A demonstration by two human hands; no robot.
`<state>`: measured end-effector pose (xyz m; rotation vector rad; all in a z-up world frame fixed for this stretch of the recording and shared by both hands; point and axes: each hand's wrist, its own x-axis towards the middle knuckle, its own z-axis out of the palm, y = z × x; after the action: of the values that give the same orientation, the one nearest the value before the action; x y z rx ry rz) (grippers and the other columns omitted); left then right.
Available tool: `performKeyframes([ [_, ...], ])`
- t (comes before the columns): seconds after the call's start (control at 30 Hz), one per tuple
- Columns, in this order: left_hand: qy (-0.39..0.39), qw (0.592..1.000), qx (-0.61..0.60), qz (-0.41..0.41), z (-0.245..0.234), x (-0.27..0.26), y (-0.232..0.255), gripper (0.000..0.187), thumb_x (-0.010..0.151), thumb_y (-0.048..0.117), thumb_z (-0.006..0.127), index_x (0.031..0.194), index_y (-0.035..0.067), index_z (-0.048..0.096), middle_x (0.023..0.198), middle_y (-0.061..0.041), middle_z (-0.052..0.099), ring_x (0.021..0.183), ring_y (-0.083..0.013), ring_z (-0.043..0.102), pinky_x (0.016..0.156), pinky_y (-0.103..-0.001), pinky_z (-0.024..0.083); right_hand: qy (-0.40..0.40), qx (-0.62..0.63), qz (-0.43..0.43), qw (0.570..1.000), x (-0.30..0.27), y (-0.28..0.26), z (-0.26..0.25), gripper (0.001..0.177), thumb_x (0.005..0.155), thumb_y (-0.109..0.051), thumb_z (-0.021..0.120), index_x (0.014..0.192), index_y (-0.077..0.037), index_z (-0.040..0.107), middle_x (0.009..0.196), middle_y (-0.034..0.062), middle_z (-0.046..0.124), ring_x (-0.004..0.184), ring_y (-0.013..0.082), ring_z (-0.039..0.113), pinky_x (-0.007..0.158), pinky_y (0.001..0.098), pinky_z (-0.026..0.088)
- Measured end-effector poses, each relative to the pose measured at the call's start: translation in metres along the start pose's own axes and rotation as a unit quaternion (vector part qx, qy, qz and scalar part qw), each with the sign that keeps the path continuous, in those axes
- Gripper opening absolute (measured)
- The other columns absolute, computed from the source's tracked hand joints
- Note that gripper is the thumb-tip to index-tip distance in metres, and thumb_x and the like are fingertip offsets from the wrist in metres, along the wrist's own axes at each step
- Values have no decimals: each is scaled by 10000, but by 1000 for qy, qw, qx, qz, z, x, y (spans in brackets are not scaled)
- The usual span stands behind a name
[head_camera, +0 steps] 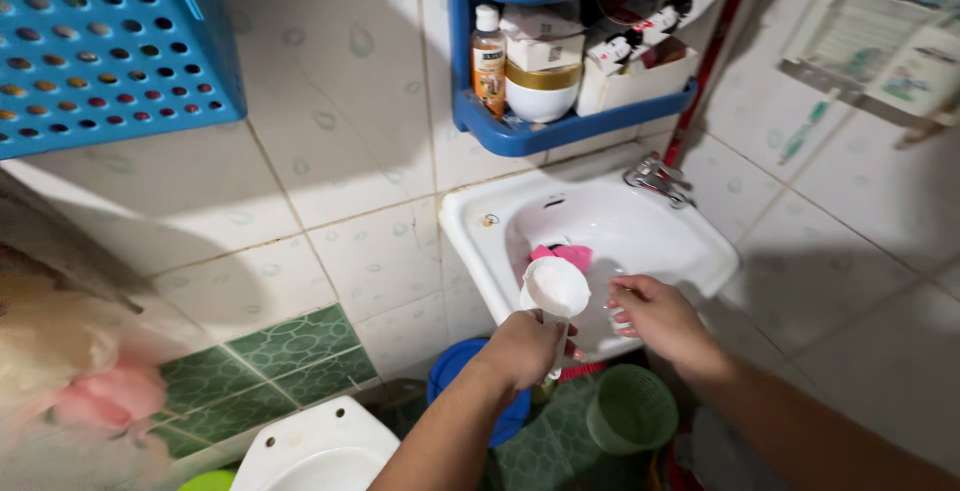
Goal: The person cleans a bathroom sink by rinsing a cloth in a bucket of water, adding a cleaning powder from a red container, and then scrubbing the sink basin and faucet with the pink cloth.
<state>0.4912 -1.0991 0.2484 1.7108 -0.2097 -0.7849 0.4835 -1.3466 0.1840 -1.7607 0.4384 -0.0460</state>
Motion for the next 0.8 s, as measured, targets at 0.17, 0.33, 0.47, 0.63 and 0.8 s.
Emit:
performKeyframes([
  [0.17, 80, 996, -12, -38, 4, 33, 2, 336, 1022, 273, 493, 1111, 34, 712, 851, -41, 783, 590, -107, 593, 516, -283, 459, -82, -210, -46, 973, 107, 49, -6, 367, 842, -251, 712, 1180, -112, 742, 1054, 60, 791, 922, 183, 741, 807, 359, 590],
  [0.33, 127, 990, -64, -6, 29, 90, -11, 337, 1027, 256, 513, 1093, -6, 715, 877, -104, 794, 590, -137, 603, 516, -289, 473, -144, -456, -142, 867, 211, 82, 1, 321, 865, -291, 672, 1142, -166, 775, 1032, 124, 775, 960, 297, 716, 859, 410, 557],
  [0.47, 146, 988, 2, 45, 42, 131, -10, 374, 1017, 253, 442, 1141, 5, 693, 925, -108, 782, 625, -156, 670, 493, -312, 479, -132, -439, -168, 873, 301, 113, 12, 346, 948, -295, 598, 1199, -146, 784, 1072, 161, 799, 984, 299, 780, 911, 414, 589],
  [0.63, 156, 986, -58, 1, 48, 163, -18, 392, 1047, 266, 427, 1160, -31, 657, 944, -136, 779, 728, -190, 673, 518, -323, 457, -138, -453, -65, 878, 361, 118, -2, 369, 931, -281, 683, 1287, -198, 733, 1249, 102, 730, 1112, 281, 701, 951, 411, 536],
  [0.8, 125, 983, 113, 75, 48, 173, -28, 397, 1065, 227, 369, 1160, -43, 644, 962, -115, 781, 888, -193, 761, 676, -298, 559, -249, -324, 27, 912, 370, 105, -2, 333, 998, -222, 558, 1247, -148, 767, 1038, 113, 761, 861, 246, 664, 760, 453, 584],
])
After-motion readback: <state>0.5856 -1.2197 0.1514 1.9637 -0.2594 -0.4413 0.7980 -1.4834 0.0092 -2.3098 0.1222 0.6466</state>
